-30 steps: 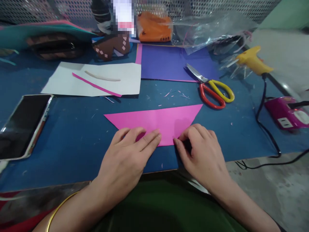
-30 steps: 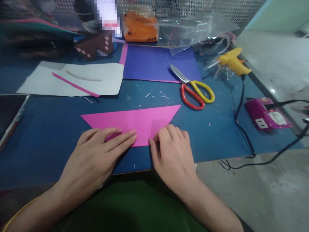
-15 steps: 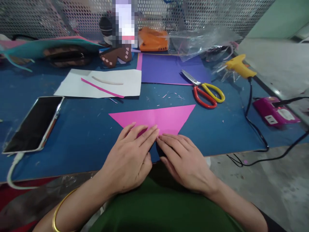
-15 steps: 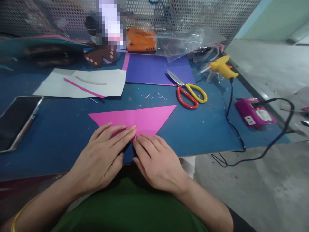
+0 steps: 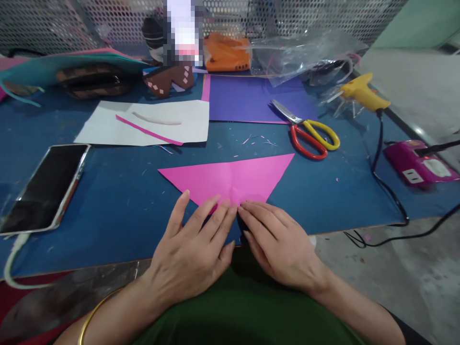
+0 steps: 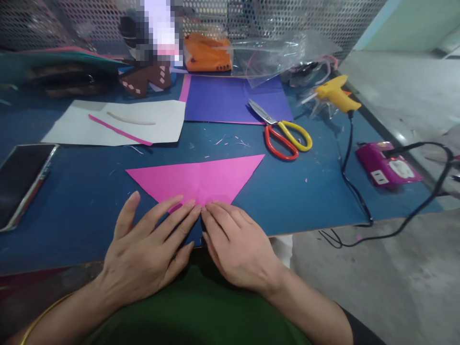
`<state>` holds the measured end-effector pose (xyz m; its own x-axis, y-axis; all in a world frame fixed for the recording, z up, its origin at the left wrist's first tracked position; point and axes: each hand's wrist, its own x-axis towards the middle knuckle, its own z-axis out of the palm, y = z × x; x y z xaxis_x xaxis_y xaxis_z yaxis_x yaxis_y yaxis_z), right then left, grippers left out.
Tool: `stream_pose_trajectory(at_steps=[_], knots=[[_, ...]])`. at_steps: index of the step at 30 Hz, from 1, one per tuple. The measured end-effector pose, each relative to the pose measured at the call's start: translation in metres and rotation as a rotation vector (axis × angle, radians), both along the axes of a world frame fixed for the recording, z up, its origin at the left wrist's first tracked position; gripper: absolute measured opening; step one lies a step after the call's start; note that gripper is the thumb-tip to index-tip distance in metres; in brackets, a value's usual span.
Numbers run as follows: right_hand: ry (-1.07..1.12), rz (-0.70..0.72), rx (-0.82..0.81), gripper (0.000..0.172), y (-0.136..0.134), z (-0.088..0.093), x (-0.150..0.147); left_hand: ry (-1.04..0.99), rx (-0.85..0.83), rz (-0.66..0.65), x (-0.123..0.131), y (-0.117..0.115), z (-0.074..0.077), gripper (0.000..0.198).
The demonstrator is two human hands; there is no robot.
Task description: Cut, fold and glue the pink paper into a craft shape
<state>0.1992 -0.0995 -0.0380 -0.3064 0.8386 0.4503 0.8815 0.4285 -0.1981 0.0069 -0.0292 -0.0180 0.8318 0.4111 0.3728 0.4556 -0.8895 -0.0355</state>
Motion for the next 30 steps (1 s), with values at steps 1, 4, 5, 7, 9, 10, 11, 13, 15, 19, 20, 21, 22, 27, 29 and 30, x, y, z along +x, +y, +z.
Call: stream_pose_trajectory(at_steps=[1,4,5,7,9,10,11,13,15,19,20,21,22,27,29,30], knots=[[-0.006,0.001,0.001,0.033,0.000,0.001,0.000,0.005,0.001,-0.006,0.000,0.001,0.000,0.042],[-0.062,0.002,-0.003,0.034,0.000,0.005,-0.002,0.010,-0.007,-0.019,0.001,0.001,0.002,0.040],[-0.093,0.000,0.003,0.034,0.000,0.006,-0.003,0.009,-0.010,-0.017,0.002,0.000,0.003,0.040],[-0.153,-0.003,0.022,0.034,0.000,0.009,-0.006,0.016,-0.018,-0.001,0.003,-0.001,0.004,0.040],[-0.184,-0.011,0.027,0.035,0.000,0.010,-0.008,0.030,-0.016,0.013,0.004,-0.003,0.004,0.039],[-0.183,-0.021,0.019,0.035,0.000,0.010,-0.009,0.033,-0.006,0.016,0.005,-0.004,0.004,0.039],[-0.175,-0.034,0.009,0.036,-0.001,0.010,-0.009,0.029,0.008,0.015,0.005,-0.004,0.003,0.039],[-0.145,-0.073,-0.002,0.036,-0.003,0.009,-0.010,0.007,0.041,0.027,0.005,-0.005,0.002,0.038],[-0.121,-0.108,0.007,0.036,-0.006,0.007,-0.010,-0.007,0.062,0.049,0.005,-0.007,0.001,0.038],[-0.096,-0.134,0.017,0.035,-0.010,0.005,-0.008,0.017,0.037,0.080,0.001,-0.011,0.001,0.040],[-0.089,-0.134,0.018,0.035,-0.010,0.005,-0.007,0.008,0.023,0.093,-0.001,-0.012,0.002,0.040],[-0.082,-0.141,0.020,0.035,-0.011,0.004,-0.006,-0.008,0.008,0.110,-0.003,-0.012,0.002,0.040],[-0.077,-0.151,0.026,0.035,-0.012,0.004,-0.005,-0.028,-0.001,0.125,-0.006,-0.012,0.003,0.040],[-0.087,-0.192,0.026,0.035,-0.016,0.002,0.000,-0.029,0.020,0.122,-0.018,-0.009,0.003,0.044],[-0.097,-0.198,0.026,0.035,-0.016,0.003,0.001,-0.035,0.029,0.131,-0.021,-0.008,0.001,0.045],[-0.103,-0.201,0.027,0.035,-0.017,0.003,0.001,-0.040,0.032,0.134,-0.022,-0.008,0.000,0.046]])
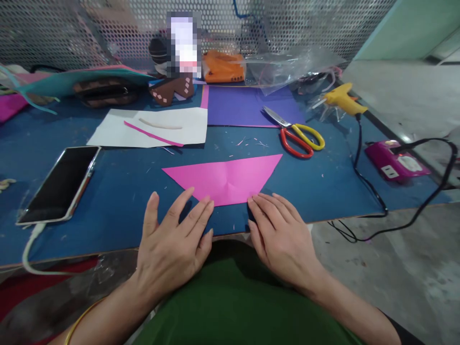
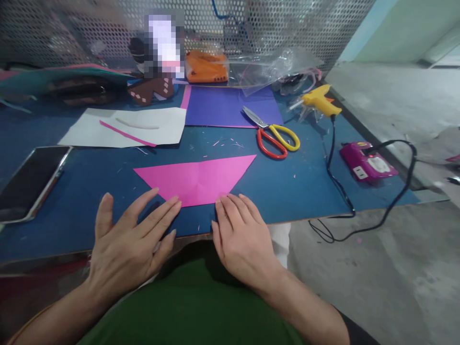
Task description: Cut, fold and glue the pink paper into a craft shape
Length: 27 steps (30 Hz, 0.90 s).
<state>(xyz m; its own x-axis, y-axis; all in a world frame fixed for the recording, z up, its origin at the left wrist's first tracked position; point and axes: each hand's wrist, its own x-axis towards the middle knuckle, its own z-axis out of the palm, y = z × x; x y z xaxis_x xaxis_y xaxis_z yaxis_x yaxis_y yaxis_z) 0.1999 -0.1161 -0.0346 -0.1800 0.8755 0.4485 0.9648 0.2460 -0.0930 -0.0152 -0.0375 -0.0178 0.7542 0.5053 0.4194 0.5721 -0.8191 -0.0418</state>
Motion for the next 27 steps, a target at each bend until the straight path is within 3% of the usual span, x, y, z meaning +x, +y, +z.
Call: stream_pose_trajectory(at_steps=[8,11,15,19,27], knots=[[0.010,-0.022,-0.025,0.035,0.000,0.002,0.000,-0.040,0.009,0.032,-0.010,-0.006,-0.005,0.050],[0.018,-0.023,-0.033,0.035,0.000,0.001,-0.001,-0.108,0.014,0.031,-0.001,-0.009,-0.005,0.052],[0.024,-0.029,-0.040,0.035,-0.001,0.001,-0.002,-0.082,-0.037,-0.095,0.017,-0.007,-0.011,0.045],[0.033,-0.046,-0.015,0.035,-0.002,0.004,-0.003,-0.083,-0.029,-0.101,0.026,-0.006,-0.012,0.043],[0.020,0.167,-0.013,0.054,0.013,-0.002,-0.023,-0.084,-0.010,-0.114,0.023,-0.008,-0.018,0.049]])
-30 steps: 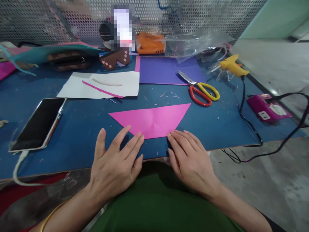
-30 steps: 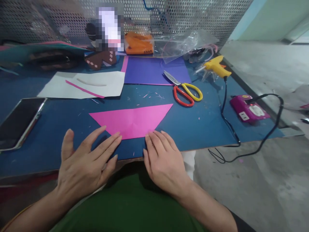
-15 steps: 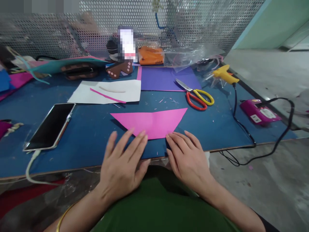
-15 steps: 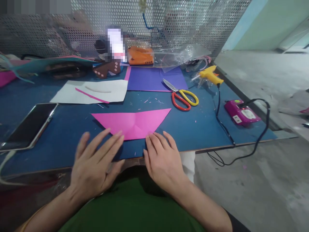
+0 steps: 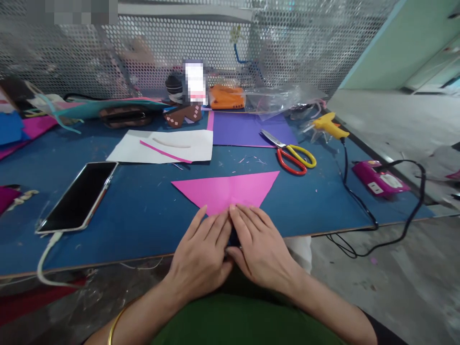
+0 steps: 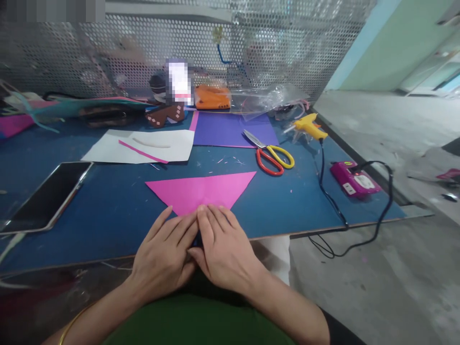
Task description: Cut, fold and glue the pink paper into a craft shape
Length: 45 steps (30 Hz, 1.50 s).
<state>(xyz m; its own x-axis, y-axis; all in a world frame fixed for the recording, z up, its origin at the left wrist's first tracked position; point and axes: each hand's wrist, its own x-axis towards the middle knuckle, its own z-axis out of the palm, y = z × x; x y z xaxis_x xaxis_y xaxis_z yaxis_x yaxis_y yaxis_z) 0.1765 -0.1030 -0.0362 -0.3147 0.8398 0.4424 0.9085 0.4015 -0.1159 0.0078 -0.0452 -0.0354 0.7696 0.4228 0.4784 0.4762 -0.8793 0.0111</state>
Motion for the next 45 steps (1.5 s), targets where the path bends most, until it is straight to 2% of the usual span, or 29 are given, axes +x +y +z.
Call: stream_pose_trajectory(at_steps=[4,10,14,20,24,30,45], knots=[[-0.002,-0.017,0.008,0.056,0.003,-0.001,-0.003,-0.039,0.007,0.014,-0.001,0.001,-0.007,0.051],[-0.020,-0.039,-0.069,0.063,0.013,0.011,-0.003,-0.073,-0.004,0.018,0.001,0.002,-0.010,0.048],[-0.010,-0.017,-0.082,0.067,0.010,0.004,0.004,-0.042,-0.036,0.035,0.001,0.001,-0.010,0.049],[-0.028,-0.022,0.013,0.057,-0.008,-0.010,0.011,-0.028,-0.020,0.032,0.004,0.000,-0.010,0.052],[-0.086,-0.044,0.003,0.055,-0.011,-0.006,0.008,-0.050,-0.011,0.081,0.003,-0.002,-0.008,0.052],[-0.073,-0.107,0.014,0.054,-0.016,-0.007,0.010,-0.108,0.064,0.187,-0.011,-0.005,-0.002,0.039],[-0.048,-0.200,0.070,0.045,-0.024,-0.004,0.014,-0.084,0.087,0.176,-0.012,-0.008,-0.005,0.043]])
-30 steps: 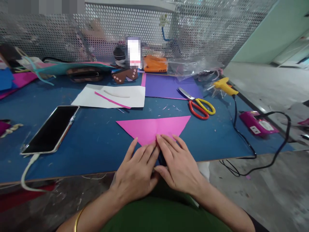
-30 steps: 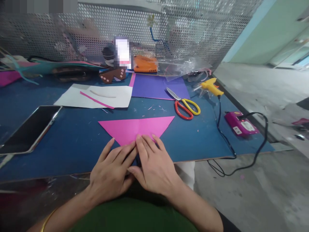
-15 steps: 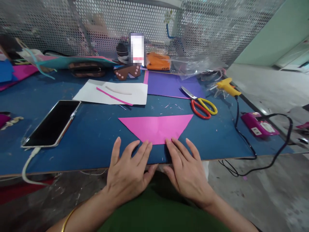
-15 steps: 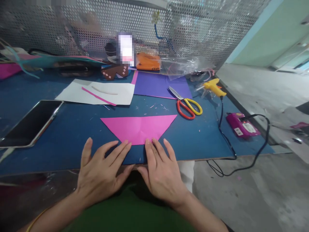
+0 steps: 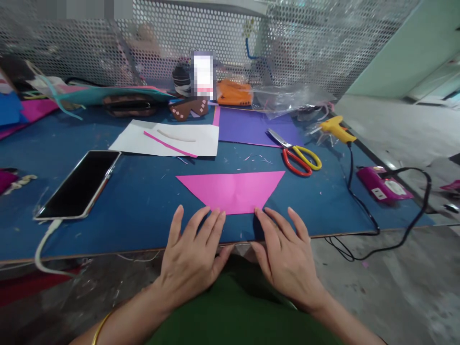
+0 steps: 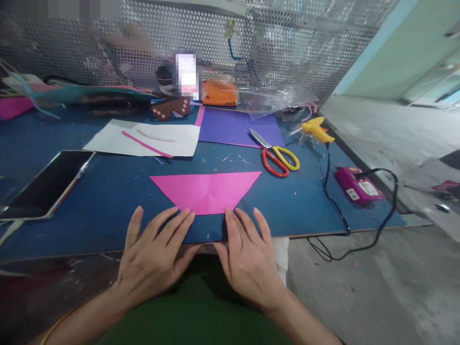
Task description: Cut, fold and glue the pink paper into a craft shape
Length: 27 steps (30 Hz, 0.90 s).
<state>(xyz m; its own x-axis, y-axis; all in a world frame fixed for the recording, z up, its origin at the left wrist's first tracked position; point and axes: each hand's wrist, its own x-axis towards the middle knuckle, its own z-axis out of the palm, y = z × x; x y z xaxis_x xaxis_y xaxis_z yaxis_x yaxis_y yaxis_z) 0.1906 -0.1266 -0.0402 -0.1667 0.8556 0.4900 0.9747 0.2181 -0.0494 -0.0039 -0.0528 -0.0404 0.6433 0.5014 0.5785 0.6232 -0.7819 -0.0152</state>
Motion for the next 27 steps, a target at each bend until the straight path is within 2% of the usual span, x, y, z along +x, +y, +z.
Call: stream_pose_trajectory(at_steps=[4,8,13,20,27], knots=[[-0.026,-0.009,-0.012,0.048,0.002,0.001,-0.002,0.015,-0.005,-0.001,0.006,-0.001,0.001,0.047],[-0.084,-0.027,-0.094,0.049,0.006,0.003,-0.006,0.088,-0.054,-0.070,0.012,0.002,0.000,0.046],[-0.105,-0.041,-0.165,0.051,0.008,0.005,-0.012,0.097,-0.083,-0.066,0.012,0.003,-0.001,0.048],[-0.013,0.005,-0.135,0.046,0.014,0.007,-0.017,0.100,-0.008,-0.088,0.017,0.001,0.004,0.046],[0.012,-0.030,-0.098,0.041,0.014,0.006,-0.018,0.085,0.035,-0.053,0.013,0.003,0.010,0.044]])
